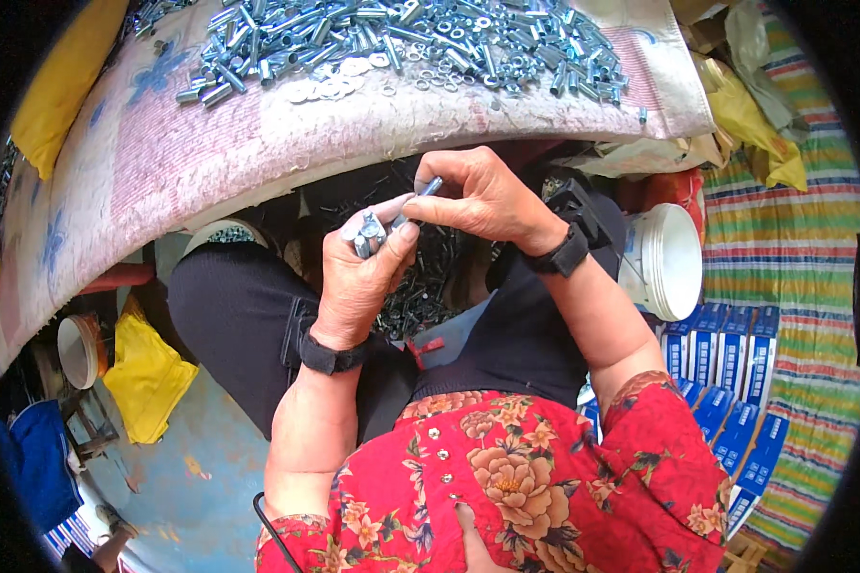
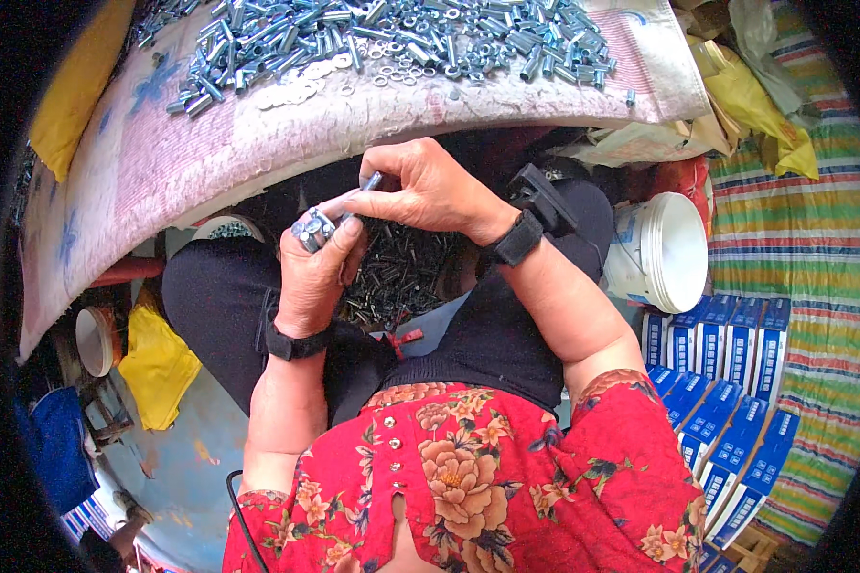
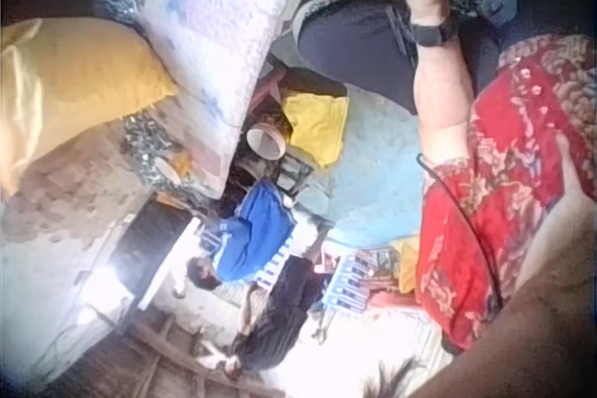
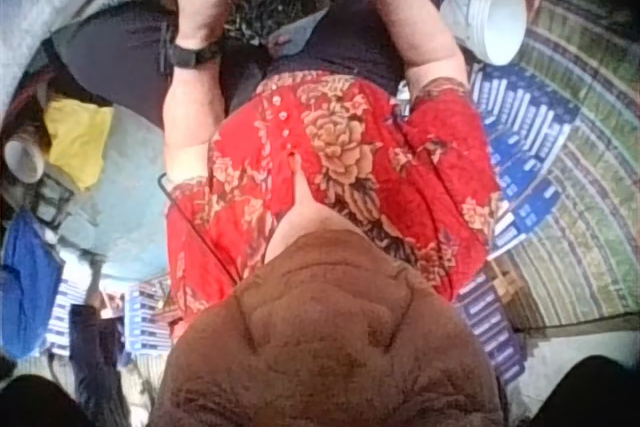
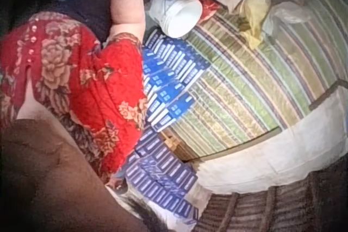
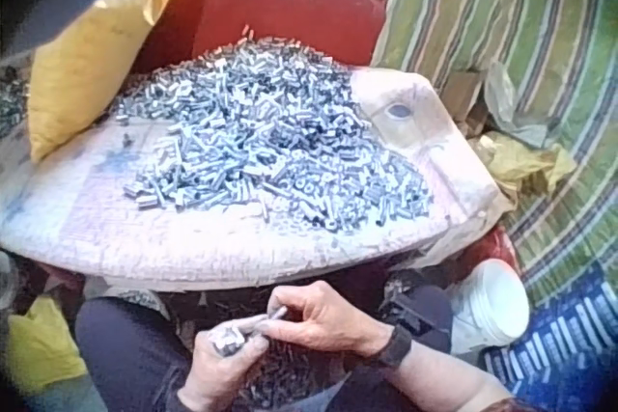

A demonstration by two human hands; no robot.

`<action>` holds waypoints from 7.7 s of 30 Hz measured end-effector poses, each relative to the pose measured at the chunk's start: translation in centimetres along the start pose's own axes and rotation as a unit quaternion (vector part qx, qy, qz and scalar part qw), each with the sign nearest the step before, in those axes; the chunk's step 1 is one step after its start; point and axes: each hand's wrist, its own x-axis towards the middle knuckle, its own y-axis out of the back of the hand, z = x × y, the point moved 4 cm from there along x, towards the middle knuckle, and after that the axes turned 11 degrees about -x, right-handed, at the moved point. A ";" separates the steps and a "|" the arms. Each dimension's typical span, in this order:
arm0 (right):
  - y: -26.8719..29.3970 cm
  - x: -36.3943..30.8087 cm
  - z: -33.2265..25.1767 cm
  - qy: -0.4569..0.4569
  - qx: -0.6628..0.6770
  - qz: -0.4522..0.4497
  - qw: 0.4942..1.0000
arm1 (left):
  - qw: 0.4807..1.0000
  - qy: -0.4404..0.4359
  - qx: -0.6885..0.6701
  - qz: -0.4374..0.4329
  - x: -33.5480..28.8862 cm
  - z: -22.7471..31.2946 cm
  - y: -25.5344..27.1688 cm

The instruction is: The recorder is assembling bolts by threading nuts and washers onto them from a large pile of parts.

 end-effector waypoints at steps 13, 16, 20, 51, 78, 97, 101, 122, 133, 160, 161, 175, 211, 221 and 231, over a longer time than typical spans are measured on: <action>-1.8 0.3 0.0 0.001 0.230 0.172 0.958 | 0.994 0.004 -0.106 0.016 0.5 0.8 0.2; -0.1 0.7 0.1 0.045 0.404 0.317 0.857 | 0.993 0.011 -0.118 0.006 0.5 0.4 0.5; 3.4 0.6 0.0 0.010 0.379 0.262 0.888 | 0.990 0.014 -0.140 0.023 0.4 0.2 0.9; -1.2 3.7 -3.3 0.035 -0.002 0.061 0.997 | 0.989 -0.116 0.085 0.037 -0.3 2.5 1.4; 6.0 11.7 4.2 0.032 -0.270 0.245 0.931 | 0.996 -0.050 -0.029 0.074 0.2 2.1 2.0; 3.2 6.8 1.4 0.159 -0.390 0.235 0.876 | 0.995 -0.022 -0.063 0.069 0.2 2.1 1.9; 3.4 7.8 1.6 0.116 -0.400 0.184 0.890 | 0.996 -0.027 -0.060 0.066 0.2 1.7 1.8; 0.2 -1.4 -0.7 -0.043 0.302 0.106 0.947 | 0.997 -0.021 0.067 -0.022 0.2 1.1 -0.2; -1.0 -4.2 0.5 -0.073 0.347 0.194 0.914 | 0.997 0.020 0.025 -0.071 0.5 0.3 -1.9; 3.1 -2.4 -1.3 0.014 0.039 0.013 0.999 | 0.999 0.028 0.036 -0.021 0.4 0.4 -1.2; 3.1 -2.4 -1.4 0.014 0.039 0.013 0.999 | 0.998 0.028 0.038 -0.029 0.3 0.5 -1.2; 1.4 -2.4 -2.0 0.030 -0.042 0.107 0.993 | 0.998 -0.011 0.057 -0.039 -0.3 0.8 -0.9; -2.8 -4.2 -1.7 0.009 -0.108 0.181 0.978 | 0.994 0.057 -0.089 0.035 0.7 -0.7 -0.3; -3.5 -4.0 -0.1 -0.021 0.129 0.221 0.966 | 0.990 0.065 -0.070 0.100 0.7 -2.2 0.2; 12.5 -4.2 6.8 -0.050 -0.294 0.454 0.840 | 0.991 0.108 -0.074 -0.013 0.9 -2.7 -1.0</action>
